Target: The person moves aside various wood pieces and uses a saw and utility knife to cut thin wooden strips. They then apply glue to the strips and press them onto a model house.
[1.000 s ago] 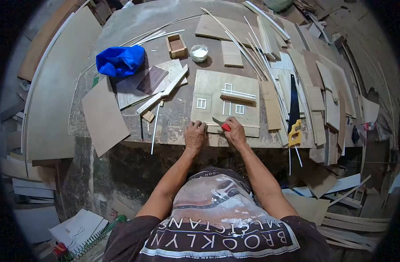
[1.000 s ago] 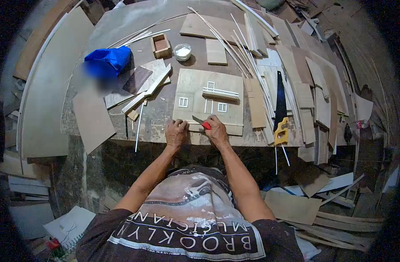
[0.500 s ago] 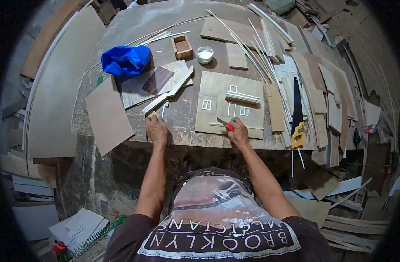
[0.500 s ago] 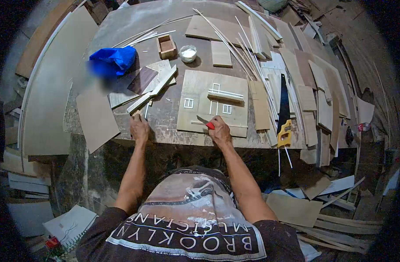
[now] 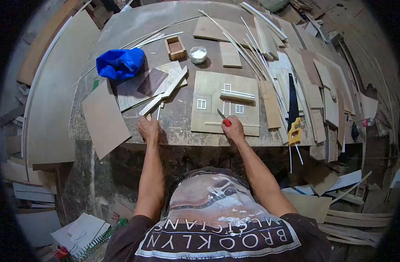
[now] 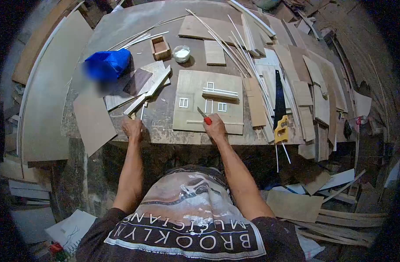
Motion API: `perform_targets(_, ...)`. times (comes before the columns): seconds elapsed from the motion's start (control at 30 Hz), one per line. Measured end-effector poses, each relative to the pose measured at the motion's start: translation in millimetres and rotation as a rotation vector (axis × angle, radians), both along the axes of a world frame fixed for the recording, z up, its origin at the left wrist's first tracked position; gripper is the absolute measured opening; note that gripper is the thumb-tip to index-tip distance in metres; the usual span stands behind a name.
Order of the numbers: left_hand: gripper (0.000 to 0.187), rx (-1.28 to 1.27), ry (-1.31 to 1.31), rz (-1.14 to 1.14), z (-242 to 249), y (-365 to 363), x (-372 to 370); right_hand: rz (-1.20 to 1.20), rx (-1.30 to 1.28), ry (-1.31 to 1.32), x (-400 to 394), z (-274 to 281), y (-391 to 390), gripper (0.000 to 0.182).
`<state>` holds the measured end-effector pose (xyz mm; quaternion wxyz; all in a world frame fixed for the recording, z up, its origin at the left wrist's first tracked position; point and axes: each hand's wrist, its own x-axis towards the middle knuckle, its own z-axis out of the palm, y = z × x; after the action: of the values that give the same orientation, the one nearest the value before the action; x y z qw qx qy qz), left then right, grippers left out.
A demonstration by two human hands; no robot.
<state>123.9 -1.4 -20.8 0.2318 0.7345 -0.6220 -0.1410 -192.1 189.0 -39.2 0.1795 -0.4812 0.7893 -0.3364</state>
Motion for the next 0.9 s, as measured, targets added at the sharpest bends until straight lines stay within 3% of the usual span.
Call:
perform_targets(0.3,0.035,-0.126,-0.167,-0.141,-11.6,2.3,14.7,0.066,0.06,0.02,3.2,10.3,5.8,0.025)
perform_targets(0.33,0.035,-0.038,-0.17,-0.158,7.2,7.3,12.9,0.088,0.026,0.035,4.1,13.4,7.6,0.023)
perform_targets(0.47,0.037,-0.038,-0.235,-0.148,-7.5,-4.3,18.7,0.155,-0.014,0.075,5.8,21.3,12.1,0.021)
perform_targets(0.57,0.037,0.068,-0.186,-0.108,9.9,-5.1,18.3,0.203,-0.031,0.108,5.4,18.4,14.1,0.02)
perform_targets(0.63,0.038,0.002,-0.005,-0.136,20.3,-1.0,19.9,0.192,-0.058,0.117,7.5,20.4,13.9,0.02)
perform_targets(0.7,0.038,-0.091,-0.041,-0.13,12.7,-6.8,23.6,0.178,0.006,0.131,7.9,21.1,14.1,0.022)
perform_targets(0.77,0.039,0.088,0.092,-0.105,21.2,-8.9,26.0,0.155,0.015,0.102,8.2,20.2,13.5,0.023)
perform_targets(0.8,0.039,0.165,0.269,-0.056,49.4,1.7,19.6,0.163,-0.007,0.102,6.5,18.8,13.8,0.023)
perform_targets(0.9,0.04,0.284,0.478,-0.04,94.0,16.4,19.5,0.168,-0.007,0.085,6.3,19.9,13.3,0.023)
